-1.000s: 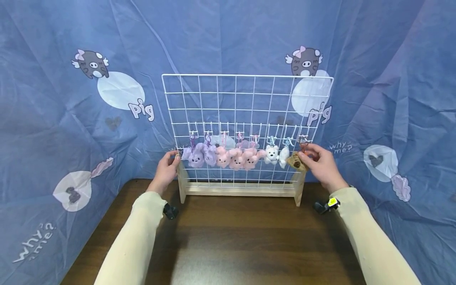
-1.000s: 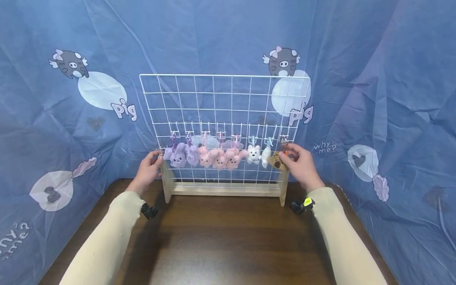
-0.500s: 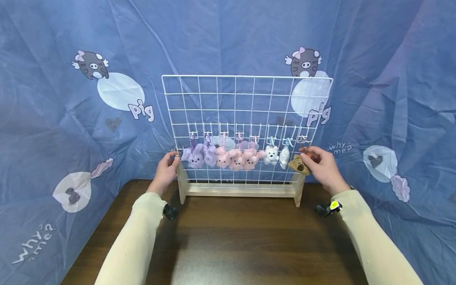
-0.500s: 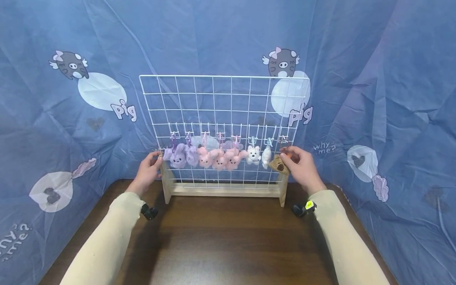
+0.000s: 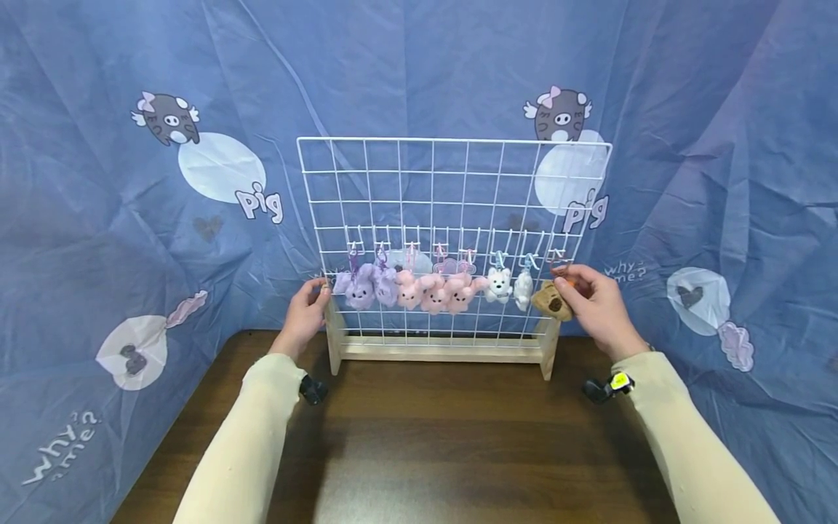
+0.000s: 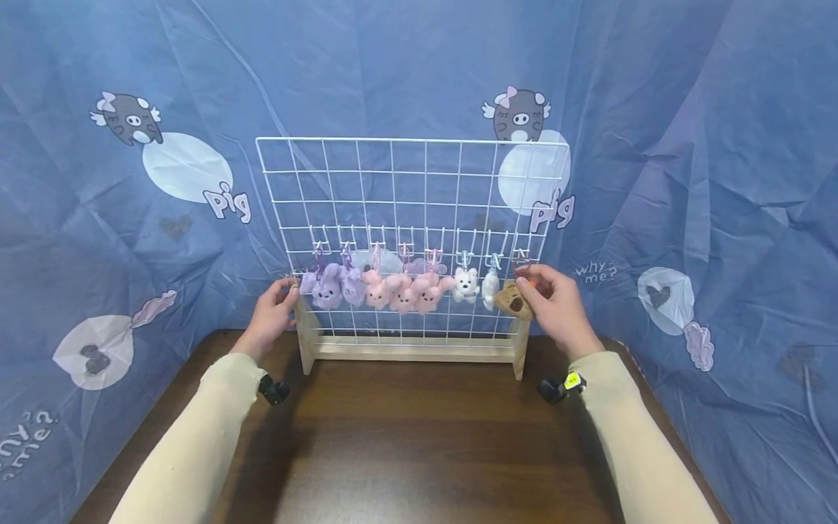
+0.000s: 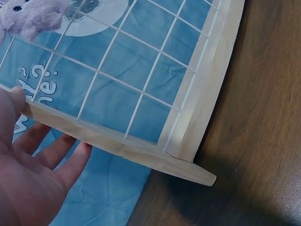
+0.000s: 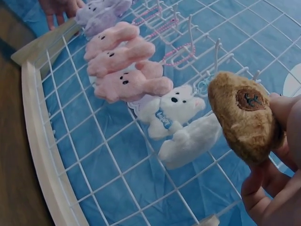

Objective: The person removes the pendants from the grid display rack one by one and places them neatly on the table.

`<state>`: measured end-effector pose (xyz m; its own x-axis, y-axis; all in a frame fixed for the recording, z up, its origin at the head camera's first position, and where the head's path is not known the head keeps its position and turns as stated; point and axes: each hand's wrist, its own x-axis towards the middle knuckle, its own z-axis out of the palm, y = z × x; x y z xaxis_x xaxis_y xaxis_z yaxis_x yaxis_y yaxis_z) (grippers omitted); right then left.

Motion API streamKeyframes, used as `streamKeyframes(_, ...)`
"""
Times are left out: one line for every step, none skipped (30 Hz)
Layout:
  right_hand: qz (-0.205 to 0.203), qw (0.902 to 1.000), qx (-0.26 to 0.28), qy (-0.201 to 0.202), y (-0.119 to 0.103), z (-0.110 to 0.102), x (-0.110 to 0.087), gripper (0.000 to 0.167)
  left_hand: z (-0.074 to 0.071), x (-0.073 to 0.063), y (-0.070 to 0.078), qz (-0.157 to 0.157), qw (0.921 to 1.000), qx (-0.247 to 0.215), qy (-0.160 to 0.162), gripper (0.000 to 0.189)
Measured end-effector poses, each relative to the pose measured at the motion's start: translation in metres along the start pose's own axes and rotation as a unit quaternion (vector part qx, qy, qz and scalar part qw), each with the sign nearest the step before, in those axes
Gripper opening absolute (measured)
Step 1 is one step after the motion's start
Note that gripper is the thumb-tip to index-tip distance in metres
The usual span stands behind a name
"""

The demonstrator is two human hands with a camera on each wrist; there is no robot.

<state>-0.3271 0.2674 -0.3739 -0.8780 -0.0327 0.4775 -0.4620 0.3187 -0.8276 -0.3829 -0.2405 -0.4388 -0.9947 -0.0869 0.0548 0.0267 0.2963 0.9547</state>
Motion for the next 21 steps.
streamKeyframes(-0.002,1.0000,0.004,0.001,-0.001,0.000,-0.001,0.030,0.000,0.000,0.000,0.000,1.0000,-0.002,0.000,0.046)
streamKeyframes(-0.004,1.0000,0.008,0.001,-0.001,0.000,-0.001,0.030,0.000,0.000,0.000,0.000,1.0000,-0.003,0.000,0.046)
streamKeyframes(-0.006,0.9999,0.010,0.001,-0.002,0.000,-0.002,0.029,0.000,0.000,0.000,0.000,1.0000,-0.004,0.000,0.046)
streamKeyframes(-0.009,0.9999,0.015,0.002,-0.003,0.000,-0.002,0.029,-0.001,0.000,0.000,0.000,1.0000,-0.003,0.000,0.046)
streamKeyframes(-0.011,0.9997,0.020,0.003,-0.003,0.000,-0.003,0.028,-0.001,0.000,0.000,0.000,1.0000,-0.002,0.000,0.046)
streamKeyframes(-0.014,0.9996,0.025,0.004,-0.004,0.000,-0.003,0.027,-0.001,0.000,0.000,0.000,1.0000,-0.001,0.000,0.046)
streamKeyframes(-0.015,0.9994,0.029,0.005,-0.004,-0.001,-0.003,0.027,0.000,0.000,0.000,0.000,1.0000,0.000,0.000,0.046)
streamKeyframes(-0.018,0.9993,0.032,0.004,-0.005,-0.001,-0.004,0.026,0.000,0.000,0.000,0.000,1.0000,0.001,0.000,0.046)
streamKeyframes(-0.019,0.9992,0.035,0.004,-0.005,-0.001,-0.004,0.026,0.000,0.000,0.000,0.000,1.0000,0.001,0.001,0.046)
streamKeyframes(-0.020,0.9992,0.035,0.002,-0.005,-0.002,-0.004,0.026,0.000,0.000,0.000,0.000,1.0000,0.002,0.001,0.046)
streamKeyframes(-0.021,0.9991,0.037,0.001,-0.005,-0.002,-0.005,0.026,0.000,-0.001,0.001,0.000,1.0000,0.003,0.002,0.046)
streamKeyframes(-0.021,0.9991,0.038,-0.002,-0.005,-0.002,-0.005,0.026,0.000,-0.001,0.001,0.001,1.0000,0.003,0.003,0.046)
streamKeyframes(-0.020,0.9990,0.041,-0.003,-0.006,-0.003,-0.006,0.026,0.000,-0.001,0.001,0.001,1.0000,0.004,0.003,0.046)
streamKeyframes(-0.020,0.9989,0.042,-0.005,-0.006,-0.003,-0.007,0.026,0.000,-0.001,0.001,0.002,1.0000,0.004,0.004,0.046)
streamKeyframes(-0.019,0.9988,0.044,-0.005,-0.006,-0.002,-0.008,0.025,0.000,-0.001,0.002,0.002,1.0000,0.005,0.004,0.045)
streamKeyframes(-0.019,0.9987,0.046,-0.006,-0.005,-0.002,-0.009,0.025,0.000,-0.001,0.002,0.003,1.0000,0.007,0.005,0.045)
streamKeyframes(-0.018,0.9984,0.053,-0.008,-0.005,-0.002,-0.010,0.025,0.000,-0.001,0.002,0.003,1.0000,0.008,0.005,0.045)
streamKeyframes(-0.017,0.9983,0.055,-0.009,-0.005,-0.001,-0.011,0.024,0.000,-0.001,0.002,0.004,0.9999,0.009,0.006,0.045)
streamKeyframes(-0.017,0.9982,0.056,-0.012,-0.004,-0.001,-0.013,0.024,0.000,-0.002,0.002,0.005,0.9999,0.011,0.006,0.045)
streamKeyframes(-0.018,0.9982,0.056,-0.015,-0.003,0.000,-0.014,0.024,0.000,-0.002,0.002,0.006,0.9999,0.012,0.007,0.045)
streamKeyframes(-0.017,0.9980,0.057,-0.019,-0.002,0.001,-0.015,0.024,0.001,-0.002,0.002,0.006,0.9999,0.012,0.008,0.045)
